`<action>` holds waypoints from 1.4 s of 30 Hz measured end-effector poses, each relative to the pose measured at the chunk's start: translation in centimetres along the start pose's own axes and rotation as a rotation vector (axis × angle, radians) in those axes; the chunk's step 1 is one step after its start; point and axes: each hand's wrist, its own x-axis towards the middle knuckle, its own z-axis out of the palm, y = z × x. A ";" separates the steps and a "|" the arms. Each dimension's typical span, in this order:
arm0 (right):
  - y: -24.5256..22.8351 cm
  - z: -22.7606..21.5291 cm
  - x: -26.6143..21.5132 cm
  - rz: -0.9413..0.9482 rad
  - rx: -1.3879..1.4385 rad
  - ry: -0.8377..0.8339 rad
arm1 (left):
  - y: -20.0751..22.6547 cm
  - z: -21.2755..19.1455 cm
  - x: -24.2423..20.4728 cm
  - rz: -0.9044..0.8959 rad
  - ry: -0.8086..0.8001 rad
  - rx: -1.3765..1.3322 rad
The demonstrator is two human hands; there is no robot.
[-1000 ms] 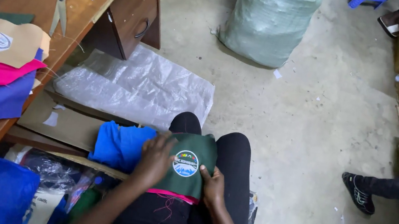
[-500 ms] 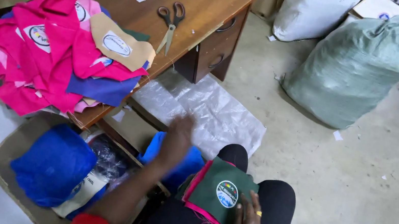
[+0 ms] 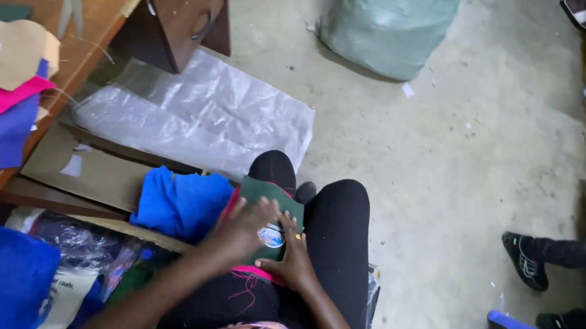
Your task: The person sits on the floor and folds various colored fabric pieces, including pink, blue, green, and beige items, each featuring a circular logo. The person folds each piece by hand and places the finished items onto a wooden table to the left.
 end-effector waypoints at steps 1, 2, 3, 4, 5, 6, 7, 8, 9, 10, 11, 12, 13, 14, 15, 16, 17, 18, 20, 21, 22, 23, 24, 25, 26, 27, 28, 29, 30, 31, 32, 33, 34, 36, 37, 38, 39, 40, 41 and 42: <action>0.2 0.0 -0.1 0.009 -0.002 0.003 | 1.0 -0.1 0.1 0.003 -0.002 -0.009; 0.4 0.1 -0.3 0.005 -0.021 0.007 | 2.0 -0.1 0.2 -0.027 -0.016 -0.061; 0.5 0.1 -0.2 -0.003 -0.042 0.008 | 2.9 -0.2 0.4 -0.061 -0.026 -0.109; 0.6 -0.3 -0.1 0.000 -0.047 0.007 | 1.2 1.0 0.5 -0.062 -0.025 -0.114; 0.6 -0.2 -0.2 0.025 -0.040 -0.008 | -0.6 1.9 0.1 -0.261 0.025 0.153; 0.6 -0.1 -0.3 0.050 -0.033 -0.023 | -2.4 2.9 -0.3 -0.457 0.075 0.422; 1.2 0.4 -0.5 0.046 -0.031 -0.029 | -2.3 0.0 0.4 -0.463 0.074 0.428; 1.7 0.9 -0.7 0.017 -0.110 -0.011 | -2.1 -2.9 1.1 -0.474 0.099 0.345; 2.1 1.5 -0.6 -0.012 -0.181 0.021 | -2.3 -5.9 2.1 -0.470 0.125 0.265; 2.2 1.1 0.3 -0.018 -0.173 0.029 | -0.1 -7.9 4.0 -0.461 0.127 0.274; 2.3 1.2 0.2 -0.036 -0.169 0.043 | 2.6 -9.9 5.0 -0.320 -0.010 -0.198; 2.4 1.5 0.0 -0.054 -0.166 0.058 | 5.3 -11.9 6.1 -0.171 -0.147 -0.669; 2.2 1.5 0.2 -0.066 -0.170 0.052 | 4.5 -10.6 5.5 -0.177 -0.137 -0.662; 1.9 1.6 0.3 -0.050 -0.176 0.031 | 3.8 -9.4 4.8 -0.368 -0.301 -0.618; 1.8 1.5 0.0 -0.030 -0.185 0.007 | 3.4 -8.2 4.0 -0.561 -0.467 -0.574; 1.9 0.8 -0.1 -0.037 -0.191 -0.003 | -0.3 -2.3 1.6 -0.571 -0.458 -0.576; 1.6 1.0 -0.1 -0.013 -0.191 -0.013 | -4.7 2.6 -1.5 -0.544 -0.452 -0.309; 1.3 1.1 0.0 0.010 -0.191 -0.024 | -9.0 6.9 -4.9 -0.508 -0.436 -0.044; 1.8 1.9 -0.4 0.010 -0.173 0.000 | -5.7 1.5 -2.8 -0.528 -0.198 -0.012; 2.2 1.6 -0.3 -0.002 -0.187 -0.005 | -3.5 -0.7 -1.6 -0.577 0.061 0.002; 2.6 1.0 0.3 -0.017 -0.197 -0.009 | -1.3 -1.7 0.3 -0.586 0.078 0.006; 2.7 1.4 0.2 -0.021 -0.209 -0.014 | 0.8 -3.1 1.4 -0.361 0.164 -0.348; 2.8 1.7 0.2 -0.025 -0.221 -0.020 | 2.9 -4.4 2.4 -0.122 0.249 -0.694; 3.6 2.0 0.4 -0.049 -0.222 -0.033 | 2.5 -3.4 2.0 -0.134 0.263 -0.672; 4.2 2.3 0.5 -0.035 -0.250 -0.026 | 2.1 -2.4 1.4 -0.041 -0.058 -0.441; 5.0 2.2 1.0 -0.038 -0.289 -0.032 | 1.7 -1.3 1.0 0.023 -0.363 -0.202; 5.3 2.0 0.7 -0.078 -0.302 -0.059 | -0.3 0.7 0.3 -0.016 -0.340 -0.181; 5.6 2.1 0.9 -0.066 -0.251 0.007 | -3.1 2.5 -0.3 -0.323 -0.300 -0.160; 5.9 2.1 1.3 -0.053 -0.197 0.071 | -5.9 4.2 -1.0 -0.629 -0.247 -0.143; 5.6 2.1 1.2 -0.087 -0.199 0.052 | -7.8 2.0 -0.6 -0.655 -0.224 -0.124; 5.4 1.9 1.2 -0.012 -0.112 0.030 | -9.7 -0.2 -0.3 -0.623 -0.056 -0.034; 5.4 1.3 1.0 0.071 -0.032 0.014 | -11.3 -2.0 0.4 -0.580 0.108 0.051; 5.5 1.0 2.2 0.045 -0.041 0.001 | -12.0 -6.9 1.4 -0.597 0.129 0.066; 6.3 0.7 2.0 0.123 -0.009 -0.079 | -12.0 -16.0 2.4 -0.537 0.539 0.158; 5.5 0.6 1.6 0.123 -0.015 -0.086 | -13.2 -18.7 2.4 -0.546 0.540 0.158; 4.8 0.5 1.2 0.135 -0.024 -0.103 | -14.3 -21.4 2.4 -0.667 0.471 0.356; 4.0 0.0 1.4 0.136 -0.038 -0.119 | -15.6 -24.2 2.6 -0.787 0.406 0.559; 4.7 -0.3 1.8 0.124 -0.048 -0.125 | -16.8 -25.7 2.2 -0.798 0.417 0.563; 5.4 -0.1 2.1 0.083 -0.016 -0.126 | -18.1 -27.2 2.0 -0.823 0.407 0.619; 6.2 -0.1 2.4 0.041 0.017 -0.128 | -19.4 -28.8 1.8 -0.848 0.398 0.674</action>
